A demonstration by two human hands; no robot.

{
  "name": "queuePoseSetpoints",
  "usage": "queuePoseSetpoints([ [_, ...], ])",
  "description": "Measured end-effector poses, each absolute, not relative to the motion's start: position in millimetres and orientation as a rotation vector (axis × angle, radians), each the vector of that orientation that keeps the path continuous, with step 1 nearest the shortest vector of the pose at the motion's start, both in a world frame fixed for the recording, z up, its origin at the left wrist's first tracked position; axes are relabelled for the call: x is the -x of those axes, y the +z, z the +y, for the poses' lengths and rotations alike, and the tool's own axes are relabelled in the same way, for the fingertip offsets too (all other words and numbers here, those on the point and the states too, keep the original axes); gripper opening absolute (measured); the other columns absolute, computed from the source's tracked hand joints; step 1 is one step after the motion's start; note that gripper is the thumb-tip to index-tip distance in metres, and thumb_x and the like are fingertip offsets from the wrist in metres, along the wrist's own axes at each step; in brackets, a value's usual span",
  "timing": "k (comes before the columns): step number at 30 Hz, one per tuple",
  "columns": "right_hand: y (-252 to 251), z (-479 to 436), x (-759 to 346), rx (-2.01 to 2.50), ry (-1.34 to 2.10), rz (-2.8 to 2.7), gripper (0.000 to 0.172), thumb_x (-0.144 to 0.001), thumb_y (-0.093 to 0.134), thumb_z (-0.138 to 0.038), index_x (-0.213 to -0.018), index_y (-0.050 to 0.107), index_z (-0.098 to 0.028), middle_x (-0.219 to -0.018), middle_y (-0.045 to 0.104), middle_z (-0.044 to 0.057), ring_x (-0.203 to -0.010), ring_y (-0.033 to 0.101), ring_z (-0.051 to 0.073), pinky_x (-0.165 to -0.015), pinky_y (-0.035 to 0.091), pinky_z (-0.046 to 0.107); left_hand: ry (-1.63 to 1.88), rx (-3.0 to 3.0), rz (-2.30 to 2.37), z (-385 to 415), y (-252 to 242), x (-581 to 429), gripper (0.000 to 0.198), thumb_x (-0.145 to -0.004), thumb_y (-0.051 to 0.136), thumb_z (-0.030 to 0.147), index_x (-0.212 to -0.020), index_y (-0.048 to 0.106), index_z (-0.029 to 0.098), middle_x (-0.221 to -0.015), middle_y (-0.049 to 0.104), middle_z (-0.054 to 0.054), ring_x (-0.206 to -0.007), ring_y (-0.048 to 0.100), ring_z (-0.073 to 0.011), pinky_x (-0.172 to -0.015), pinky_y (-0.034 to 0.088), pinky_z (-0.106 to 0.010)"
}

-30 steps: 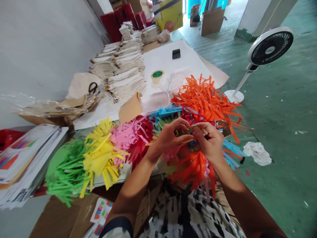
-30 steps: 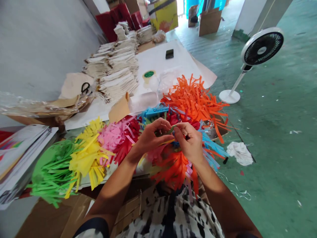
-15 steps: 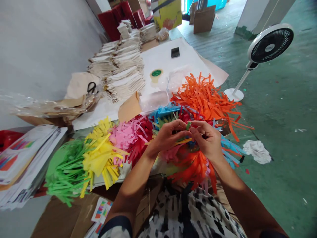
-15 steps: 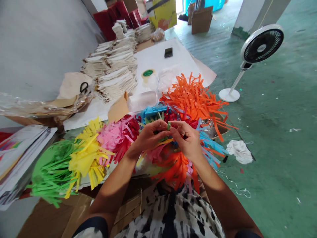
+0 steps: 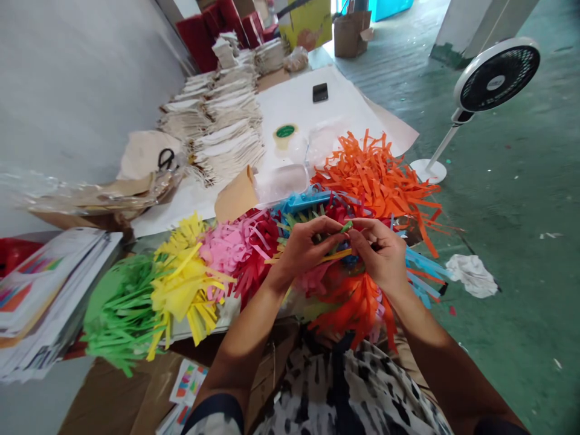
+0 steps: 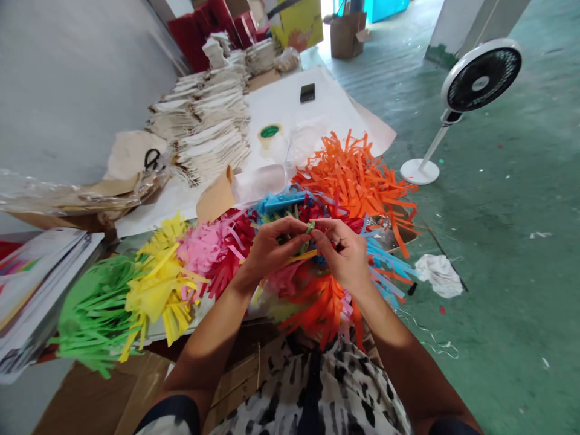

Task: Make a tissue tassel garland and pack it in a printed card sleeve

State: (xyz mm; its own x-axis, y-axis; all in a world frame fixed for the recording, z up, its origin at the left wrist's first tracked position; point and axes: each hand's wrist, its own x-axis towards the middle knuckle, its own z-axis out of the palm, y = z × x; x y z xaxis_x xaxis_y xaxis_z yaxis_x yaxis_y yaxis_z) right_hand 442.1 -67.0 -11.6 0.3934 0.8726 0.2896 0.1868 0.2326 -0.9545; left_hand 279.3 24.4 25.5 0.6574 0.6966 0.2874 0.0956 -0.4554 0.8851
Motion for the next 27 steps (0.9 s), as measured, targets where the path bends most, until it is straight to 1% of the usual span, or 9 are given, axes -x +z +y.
queuePoseSetpoints([
  [5, -12.2, -65.7, -441.1, 1.321, 0.562, -1.100, 0.021, -0.100, 0.070, -0.043, -0.106, 0.075, -0.024, -0.065, 0.063, -0.004, -0.057, 0.057, 0.012, -0.056, 0.041, 0.028, 0.823, -1.988, 0.667, 23.9, 22.0, -280.6, 0.021, -0.096, 0.076, 0.039, -0.101, 0.079, 0.019, -0.093, 0.080, -0.005, -0.080, 0.071, -0.0154, -0.074, 0.055, -0.027],
  [9, -10.8, -65.6, -440.8, 1.320, 0.574, -1.099, 0.020, -0.099, 0.071, -0.043, -0.100, 0.072, -0.024, -0.065, 0.063, -0.004, -0.056, 0.055, 0.012, -0.054, 0.040, 0.027, 0.815, -1.962, 0.672, 22.5, 23.5, -280.6, 0.021, -0.095, 0.076, 0.039, -0.100, 0.080, 0.019, -0.093, 0.080, -0.004, -0.080, 0.071, -0.0156, -0.074, 0.055, -0.027],
  [16, -10.5, -66.2, -441.1, 1.321, 0.621, -1.110, 0.025, -0.100, 0.069, -0.048, -0.102, 0.071, -0.024, -0.066, 0.062, -0.003, -0.057, 0.056, 0.014, -0.055, 0.042, 0.028, 0.830, -1.807, 0.661, 20.3, 26.0, -279.8, 0.027, -0.091, 0.081, 0.045, -0.100, 0.079, 0.019, -0.095, 0.080, -0.005, -0.085, 0.073, -0.0171, -0.077, 0.056, -0.028],
  [22, -10.9, -66.6, -440.9, 1.299, 0.645, -1.126, 0.023, -0.100, 0.069, -0.046, -0.102, 0.070, -0.023, -0.067, 0.063, -0.004, -0.057, 0.055, 0.012, -0.055, 0.041, 0.027, 0.747, -1.587, 0.622, 21.7, 26.6, -278.1, 0.031, -0.089, 0.083, 0.045, -0.102, 0.073, 0.019, -0.093, 0.079, -0.005, -0.088, 0.075, -0.0175, -0.080, 0.058, -0.029],
  [24, -11.9, -66.8, -440.7, 1.291, 0.657, -1.132, 0.023, -0.101, 0.069, -0.046, -0.103, 0.070, -0.023, -0.069, 0.064, -0.003, -0.059, 0.057, 0.012, -0.056, 0.043, 0.027, 0.717, -1.538, 0.596, 23.8, 26.7, -276.9, 0.032, -0.088, 0.085, 0.044, -0.101, 0.072, 0.019, -0.094, 0.078, -0.004, -0.087, 0.074, -0.0164, -0.080, 0.057, -0.027],
  [27, -13.9, -66.7, -439.8, 1.290, 0.675, -1.150, 0.024, -0.101, 0.068, -0.046, -0.106, 0.069, -0.023, -0.070, 0.064, -0.003, -0.059, 0.058, 0.012, -0.055, 0.043, 0.026, 0.694, -1.514, 0.591, 26.7, 27.2, -275.1, 0.031, -0.086, 0.086, 0.042, -0.098, 0.071, 0.018, -0.093, 0.073, -0.002, -0.081, 0.068, -0.0120, -0.074, 0.053, -0.022],
])
